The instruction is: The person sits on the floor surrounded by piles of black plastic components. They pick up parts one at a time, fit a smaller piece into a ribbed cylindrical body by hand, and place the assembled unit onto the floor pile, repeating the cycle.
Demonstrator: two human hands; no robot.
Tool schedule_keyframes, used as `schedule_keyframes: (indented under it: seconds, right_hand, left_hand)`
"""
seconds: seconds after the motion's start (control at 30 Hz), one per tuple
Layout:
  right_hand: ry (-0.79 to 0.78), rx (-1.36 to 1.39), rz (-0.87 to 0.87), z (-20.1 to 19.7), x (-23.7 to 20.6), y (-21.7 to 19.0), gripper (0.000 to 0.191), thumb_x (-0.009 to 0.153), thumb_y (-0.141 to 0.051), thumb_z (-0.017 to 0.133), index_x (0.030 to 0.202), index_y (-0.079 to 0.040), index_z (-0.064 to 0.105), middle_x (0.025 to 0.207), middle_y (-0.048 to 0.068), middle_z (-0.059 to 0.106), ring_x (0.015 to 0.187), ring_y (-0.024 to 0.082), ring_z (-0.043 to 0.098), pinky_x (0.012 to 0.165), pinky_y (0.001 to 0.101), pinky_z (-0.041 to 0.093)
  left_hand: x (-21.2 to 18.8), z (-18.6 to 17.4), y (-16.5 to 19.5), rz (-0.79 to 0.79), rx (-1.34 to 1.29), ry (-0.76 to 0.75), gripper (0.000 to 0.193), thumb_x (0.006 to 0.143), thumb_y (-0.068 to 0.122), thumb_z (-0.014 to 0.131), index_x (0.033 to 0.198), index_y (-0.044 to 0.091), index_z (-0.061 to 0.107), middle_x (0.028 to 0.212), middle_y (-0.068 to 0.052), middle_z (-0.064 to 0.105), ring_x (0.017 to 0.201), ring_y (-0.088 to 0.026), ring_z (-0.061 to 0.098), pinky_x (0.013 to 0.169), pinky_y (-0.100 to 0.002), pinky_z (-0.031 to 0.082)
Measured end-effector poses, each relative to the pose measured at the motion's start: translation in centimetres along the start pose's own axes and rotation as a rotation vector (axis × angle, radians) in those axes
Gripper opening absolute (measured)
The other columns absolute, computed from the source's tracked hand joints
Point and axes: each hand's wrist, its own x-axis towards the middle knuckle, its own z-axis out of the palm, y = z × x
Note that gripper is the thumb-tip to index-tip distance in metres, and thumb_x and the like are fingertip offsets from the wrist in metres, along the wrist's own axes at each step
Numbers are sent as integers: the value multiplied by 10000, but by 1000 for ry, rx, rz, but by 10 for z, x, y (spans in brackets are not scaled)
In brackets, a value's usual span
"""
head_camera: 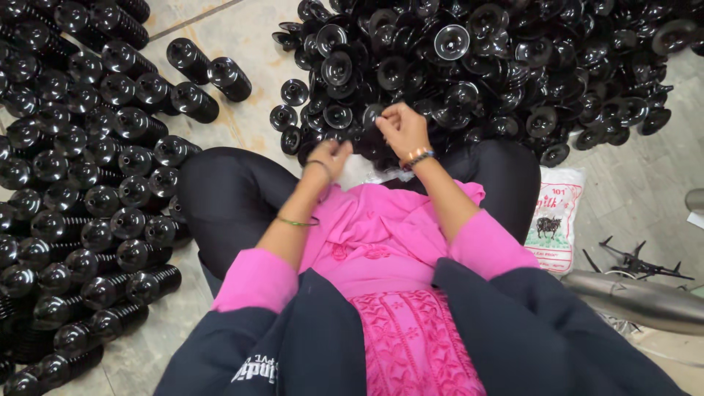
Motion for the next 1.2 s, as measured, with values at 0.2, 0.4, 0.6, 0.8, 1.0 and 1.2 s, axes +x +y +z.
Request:
schedule_keyframes:
  seconds: [0.2,0.4,0.6,0.8,1.0,1.2]
  right_hand:
    - [-401,435,168,22,-36,-24,204,935,-82,715,1117,-3,670,912,45,731,757,105,694,668,263,588]
    - [-299,-403,-521,62,-14,-3,268,832,-35,722,1097,-73,741,1055,134,724,976,330,681,854,399,563]
    - [-377,-594,-345,81,-20,1,137,817,-83,755,946,-127,768,1028,137,715,935,327,699,814,407,574]
    - [-244,383,303,33,-22,1,186,934,-29,734,1116,6,729,987,107,759,827,143,689,709,297,559]
    - [-265,673,414,33,-53,22,191,917,-38,718,1092,33,691,1071,68,765,823,120,708,742,282,612]
    - [-310,92,-1,16,-38,32,168,946,-92,757,1068,7,698,1023,120,702,929,222,668,804,367,561]
  left_hand:
    - [-20,-22,7,-255,-1153,-194,504,807,546,745,1172,244,575,960,23,600,763,-163,611,638,-404,619]
    - [13,-74,-4,-388,-1431,229,491,980,612,573,1154,154,601,887,-20,621,665,-154,592,544,-296,526]
    - [23,-52,2,-472,-1236,55,655,949,690,438,1302,183,656,921,3,671,678,-146,633,593,-319,560]
    - [0,-26,22,-447,-1179,-257,607,977,647,386,1338,210,601,1076,-13,682,821,-148,661,702,-384,615]
    - [-12,13,27,-258,-1179,-278,586,991,630,379,1364,196,508,1120,-16,627,789,-157,620,714,-378,612]
    - [-3,22,17,-35,-828,-100,448,981,424,642,1297,146,491,1082,-30,592,840,-118,604,640,-319,540]
